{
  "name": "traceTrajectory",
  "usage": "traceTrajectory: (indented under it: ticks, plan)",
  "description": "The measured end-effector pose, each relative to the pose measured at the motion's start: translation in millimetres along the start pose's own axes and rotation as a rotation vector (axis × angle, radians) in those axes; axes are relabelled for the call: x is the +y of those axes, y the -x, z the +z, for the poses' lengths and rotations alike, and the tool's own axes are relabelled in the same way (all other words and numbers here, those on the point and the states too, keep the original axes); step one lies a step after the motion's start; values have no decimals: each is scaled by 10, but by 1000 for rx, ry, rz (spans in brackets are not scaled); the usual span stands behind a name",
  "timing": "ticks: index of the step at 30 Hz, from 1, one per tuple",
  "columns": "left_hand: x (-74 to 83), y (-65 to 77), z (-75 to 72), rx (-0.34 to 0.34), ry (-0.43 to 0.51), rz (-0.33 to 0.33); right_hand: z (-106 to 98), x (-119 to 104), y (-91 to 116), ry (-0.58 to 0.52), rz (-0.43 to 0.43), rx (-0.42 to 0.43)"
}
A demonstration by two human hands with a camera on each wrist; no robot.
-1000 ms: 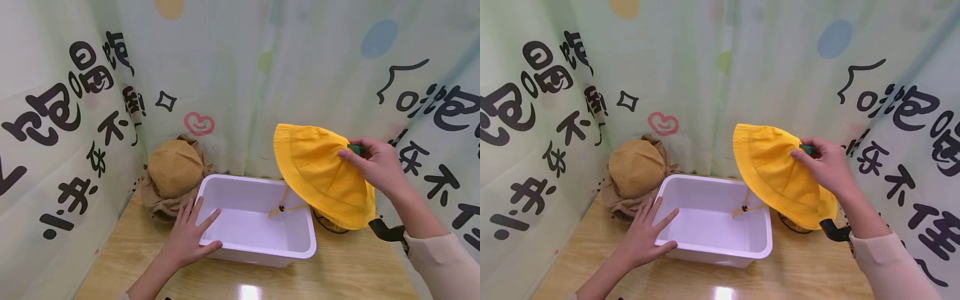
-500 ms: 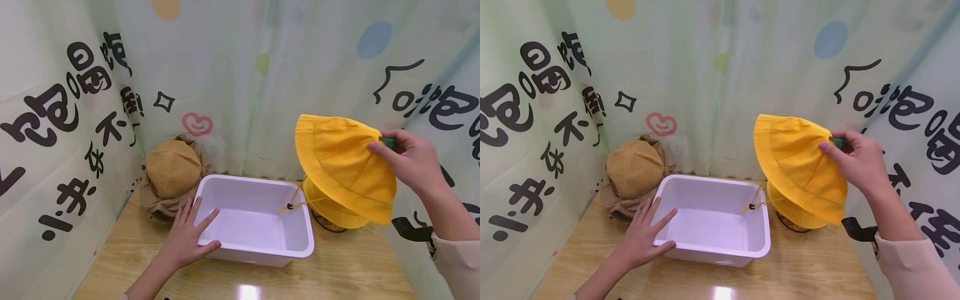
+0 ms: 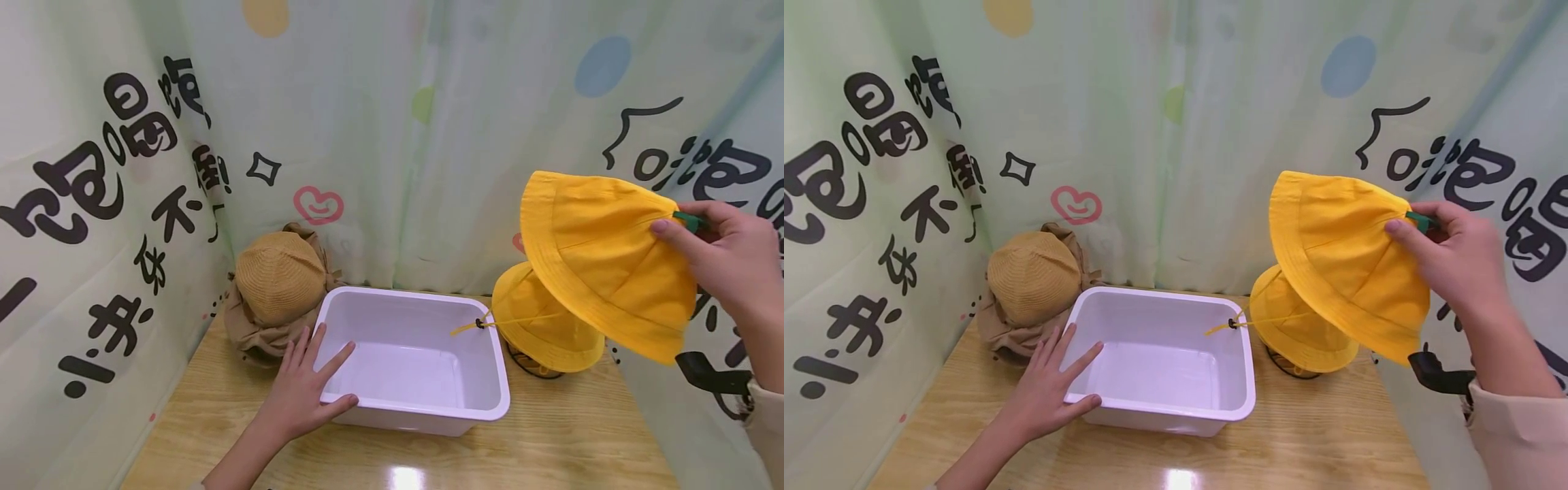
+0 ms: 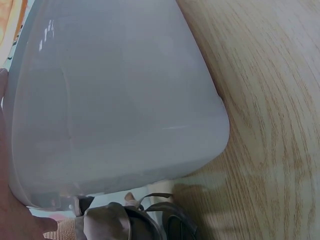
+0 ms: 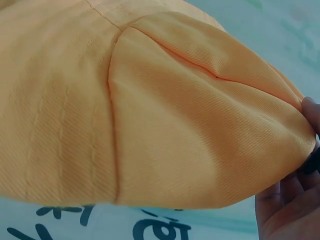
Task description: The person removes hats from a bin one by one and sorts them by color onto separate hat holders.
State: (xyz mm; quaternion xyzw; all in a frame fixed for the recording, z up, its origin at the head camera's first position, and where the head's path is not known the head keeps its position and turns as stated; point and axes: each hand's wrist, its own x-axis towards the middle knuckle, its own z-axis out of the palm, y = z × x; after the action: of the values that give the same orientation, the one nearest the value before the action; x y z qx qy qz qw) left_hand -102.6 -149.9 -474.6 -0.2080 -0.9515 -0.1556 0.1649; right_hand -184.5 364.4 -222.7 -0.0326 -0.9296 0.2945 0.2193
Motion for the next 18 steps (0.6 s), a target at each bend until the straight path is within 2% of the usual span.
traceTrajectory:
  ticks: [7, 18]
  plan:
    - [-3, 17, 3, 1, 1, -8, -45, 122, -67, 28, 39, 29]
    - [10, 8, 10, 5, -3, -1, -121, 305, -122, -72, 103, 66]
